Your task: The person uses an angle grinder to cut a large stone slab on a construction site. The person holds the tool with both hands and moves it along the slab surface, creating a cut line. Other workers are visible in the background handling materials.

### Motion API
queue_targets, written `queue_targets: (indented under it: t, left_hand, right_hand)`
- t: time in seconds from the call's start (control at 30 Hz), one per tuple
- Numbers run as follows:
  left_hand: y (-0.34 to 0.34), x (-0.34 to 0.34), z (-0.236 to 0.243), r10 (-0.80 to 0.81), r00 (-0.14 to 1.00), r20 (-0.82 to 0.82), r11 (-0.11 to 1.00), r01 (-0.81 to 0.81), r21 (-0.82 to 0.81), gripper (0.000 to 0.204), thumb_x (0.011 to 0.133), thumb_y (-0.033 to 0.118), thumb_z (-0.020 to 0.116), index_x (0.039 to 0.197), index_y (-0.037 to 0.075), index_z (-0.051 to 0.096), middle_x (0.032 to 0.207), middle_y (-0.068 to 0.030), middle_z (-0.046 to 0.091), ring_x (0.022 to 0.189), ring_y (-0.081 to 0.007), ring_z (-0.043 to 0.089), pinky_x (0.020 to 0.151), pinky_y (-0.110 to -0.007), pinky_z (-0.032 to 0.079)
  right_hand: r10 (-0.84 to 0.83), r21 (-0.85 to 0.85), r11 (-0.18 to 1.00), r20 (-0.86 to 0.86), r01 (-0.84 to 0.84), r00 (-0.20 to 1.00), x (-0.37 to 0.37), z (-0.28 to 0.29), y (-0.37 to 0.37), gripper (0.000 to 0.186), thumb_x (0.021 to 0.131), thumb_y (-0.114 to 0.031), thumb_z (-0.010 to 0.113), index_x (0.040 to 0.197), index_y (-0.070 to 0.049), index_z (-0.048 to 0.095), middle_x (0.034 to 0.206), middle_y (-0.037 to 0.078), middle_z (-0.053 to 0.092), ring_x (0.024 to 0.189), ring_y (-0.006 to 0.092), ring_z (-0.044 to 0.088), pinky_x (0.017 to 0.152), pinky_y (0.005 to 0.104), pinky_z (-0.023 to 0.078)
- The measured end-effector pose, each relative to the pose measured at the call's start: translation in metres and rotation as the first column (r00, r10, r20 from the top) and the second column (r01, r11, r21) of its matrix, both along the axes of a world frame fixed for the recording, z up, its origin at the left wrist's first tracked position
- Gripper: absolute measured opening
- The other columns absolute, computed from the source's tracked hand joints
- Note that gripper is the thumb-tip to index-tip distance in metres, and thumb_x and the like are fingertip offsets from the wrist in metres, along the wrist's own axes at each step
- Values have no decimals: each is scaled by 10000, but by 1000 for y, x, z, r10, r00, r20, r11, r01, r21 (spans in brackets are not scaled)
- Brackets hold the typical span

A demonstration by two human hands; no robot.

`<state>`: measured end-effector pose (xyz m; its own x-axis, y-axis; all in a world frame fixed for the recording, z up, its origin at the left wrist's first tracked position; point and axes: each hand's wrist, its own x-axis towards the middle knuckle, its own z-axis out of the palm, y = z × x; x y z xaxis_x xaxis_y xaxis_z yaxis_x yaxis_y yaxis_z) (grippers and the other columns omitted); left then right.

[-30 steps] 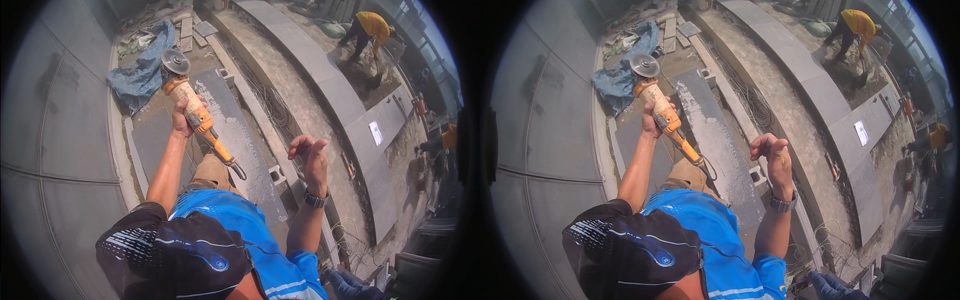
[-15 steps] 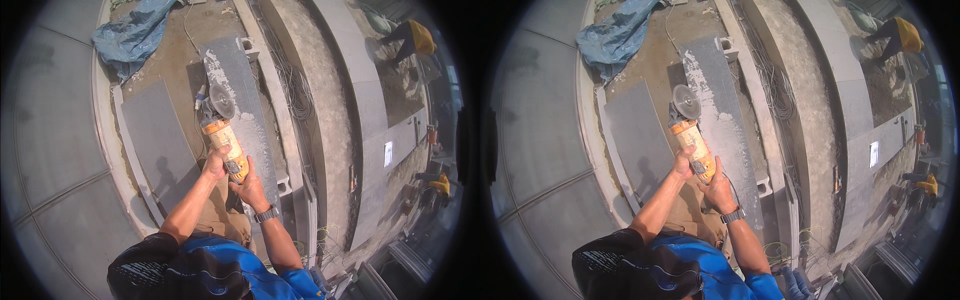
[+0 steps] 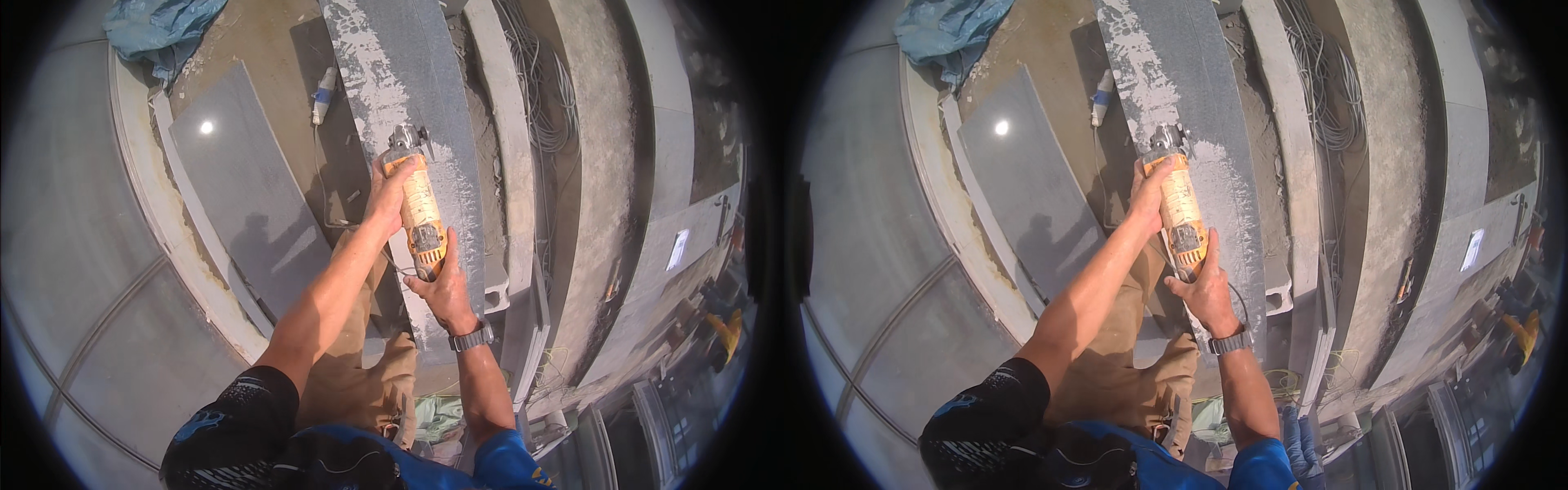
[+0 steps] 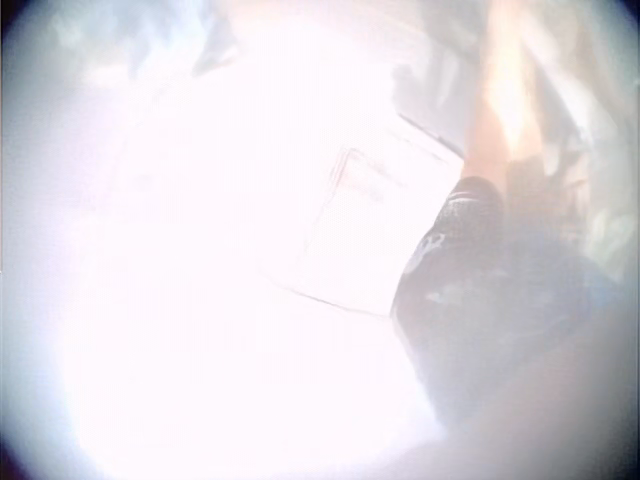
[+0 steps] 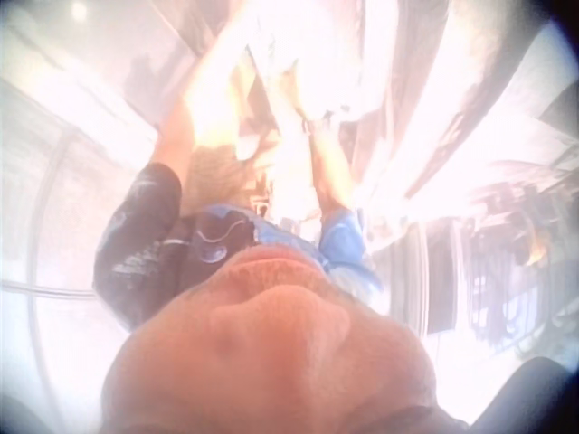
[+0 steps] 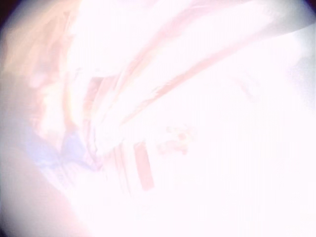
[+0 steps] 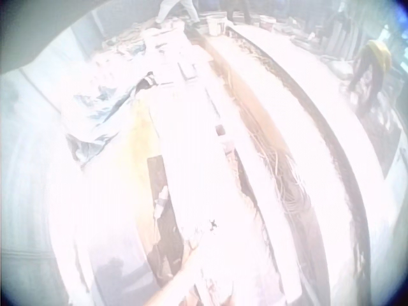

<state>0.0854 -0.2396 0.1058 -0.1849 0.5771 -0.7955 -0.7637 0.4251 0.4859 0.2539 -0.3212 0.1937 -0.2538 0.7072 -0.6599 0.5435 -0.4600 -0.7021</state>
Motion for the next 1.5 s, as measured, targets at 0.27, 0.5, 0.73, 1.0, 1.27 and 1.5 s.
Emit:
queue_targets:
  t: [0.27, 0.5, 0.73, 1.0, 1.27, 1.5]
  left_hand:
    - [154, -44, -74, -165, 976, -143, 981, 177, 75, 671, 925, 295, 804, 1339, 88, 317, 1152, -205, 615, 917, -278, 725, 726, -474, 673]
    - [191, -52, -117, -177, 971, -157, 973, 197, 122, 728, 901, 293, 822, 1358, 80, 297, 1148, -215, 604, 928, -301, 730, 720, -495, 682]
    - [188, -57, -135, -185, 965, -185, 973, 207, 106, 694, 936, 316, 786, 1370, 80, 299, 1154, -220, 609, 912, -306, 736, 714, -503, 686]
    - [190, -58, -138, -196, 966, -169, 970, 217, 114, 797, 909, 311, 815, 1416, 52, 257, 1183, -242, 585, 948, -322, 726, 736, -505, 679]
    - [203, -61, -160, -132, 977, -170, 989, 141, 40, 820, 926, 328, 803, 1420, -15, 245, 1161, -253, 601, 920, -322, 730, 731, -510, 673]
    - [229, -75, -182, -144, 975, -167, 988, 150, 22, 808, 931, 330, 798, 1417, -20, 256, 1155, -250, 614, 912, -322, 734, 725, -511, 674]
  right_hand:
    - [-91, -49, 994, 68, 94, 994, -53, -81, 136, 1112, 803, -17, 796, 1678, -77, 113, 943, 175, 717, 607, 196, 684, 495, 332, 562]
    - [-71, -46, 996, 82, 75, 994, -64, -115, 176, 1141, 755, -96, 813, 1657, -10, 119, 1018, 281, 739, 871, 394, 762, 743, 435, 618]
    - [-47, -54, 997, 84, 52, 995, -68, -129, 176, 1149, 748, -92, 810, 1656, -13, 110, 1042, 307, 735, 910, 441, 754, 790, 461, 614]
    - [-36, -11, 999, 91, 37, 995, -67, -136, 179, 1132, 746, -88, 802, 1644, 5, 118, 992, 320, 735, 860, 449, 756, 755, 466, 614]
    - [-22, -74, 997, 83, 28, 996, -77, -125, 199, 1121, 764, -123, 803, 1641, 33, 123, 989, 325, 734, 870, 442, 758, 756, 461, 615]
    - [15, 57, 998, 91, -20, 996, -83, -140, 212, 1129, 785, -149, 808, 1626, 92, 94, 946, 306, 739, 807, 408, 761, 716, 441, 618]
